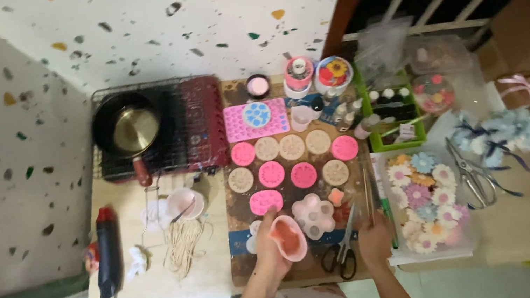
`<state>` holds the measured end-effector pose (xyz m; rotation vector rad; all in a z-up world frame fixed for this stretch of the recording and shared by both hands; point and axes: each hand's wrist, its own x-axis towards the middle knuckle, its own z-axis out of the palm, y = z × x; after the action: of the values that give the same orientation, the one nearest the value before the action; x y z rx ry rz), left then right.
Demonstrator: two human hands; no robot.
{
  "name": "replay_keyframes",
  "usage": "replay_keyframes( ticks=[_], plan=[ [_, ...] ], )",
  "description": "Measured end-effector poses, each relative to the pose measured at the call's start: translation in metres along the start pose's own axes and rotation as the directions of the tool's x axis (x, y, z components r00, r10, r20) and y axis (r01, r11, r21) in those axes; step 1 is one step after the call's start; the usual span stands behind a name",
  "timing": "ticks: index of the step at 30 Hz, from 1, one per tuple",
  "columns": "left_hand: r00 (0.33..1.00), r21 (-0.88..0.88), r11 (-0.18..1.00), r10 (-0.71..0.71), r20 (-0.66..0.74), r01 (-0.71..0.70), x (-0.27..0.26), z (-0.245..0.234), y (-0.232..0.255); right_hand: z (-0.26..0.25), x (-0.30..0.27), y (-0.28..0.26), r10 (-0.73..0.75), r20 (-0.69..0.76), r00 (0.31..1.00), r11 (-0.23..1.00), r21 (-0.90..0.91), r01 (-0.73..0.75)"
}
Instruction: Preparing candle molds and inserting wicks as part of a handmade candle production process.
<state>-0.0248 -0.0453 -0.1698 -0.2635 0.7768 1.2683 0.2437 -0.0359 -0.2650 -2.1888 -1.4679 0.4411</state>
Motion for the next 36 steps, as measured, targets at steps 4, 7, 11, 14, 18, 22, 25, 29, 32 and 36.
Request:
replay_keyframes(
  ticks=[4,7,11,14,18,22,25,29,32,36],
  plan=[
    [0.919,-0.057,0.995,-0.055,0.389,0.083,-0.042,0.056,0.016,-0.06,-0.01,-0.091,-0.143,-0.02,0.99,0.966,0.213,0.144],
    [0.911,-0.058,0.998,0.039,0.41,-0.016,-0.057,0.078,0.018,-0.094,-0.025,-0.126,-0.145,0.174,0.974,0.773,0.635,0.001],
    [0.981,-0.025,0.992,0.127,0.148,-0.124,-0.053,0.075,0.013,-0.177,-0.043,-0.213,-0.677,0.128,0.724,0.527,0.772,0.357],
    [0.956,0.081,0.972,0.198,0.216,-0.22,-0.054,0.073,0.014,-0.198,-0.051,-0.254,-0.844,0.1,0.526,0.438,0.696,0.57],
    [0.889,0.083,0.975,0.149,0.432,-0.204,-0.065,0.082,0.018,-0.196,-0.045,-0.263,-0.856,0.15,0.495,0.47,0.625,0.624],
    [0.998,0.177,0.984,0.005,0.067,-0.017,-0.086,0.11,0.036,-0.174,-0.04,-0.247,-0.843,0.069,0.533,0.449,0.636,0.628],
    [0.973,0.091,0.985,0.124,0.193,-0.144,-0.096,0.119,0.035,-0.17,-0.047,-0.252,-0.795,-0.006,0.606,0.438,0.687,0.581],
    [0.919,-0.046,0.973,0.231,0.318,-0.228,-0.06,0.086,0.018,-0.174,-0.066,-0.277,-0.788,-0.128,0.602,0.412,0.617,0.67],
    [0.945,-0.17,0.982,0.126,0.301,-0.077,-0.055,0.082,0.02,-0.169,-0.079,-0.286,-0.784,-0.181,0.594,0.429,0.533,0.729],
    [0.902,-0.288,0.957,0.151,0.404,-0.031,-0.043,0.067,0.021,-0.149,-0.088,-0.286,-0.729,-0.203,0.654,0.483,0.523,0.702]
  ],
)
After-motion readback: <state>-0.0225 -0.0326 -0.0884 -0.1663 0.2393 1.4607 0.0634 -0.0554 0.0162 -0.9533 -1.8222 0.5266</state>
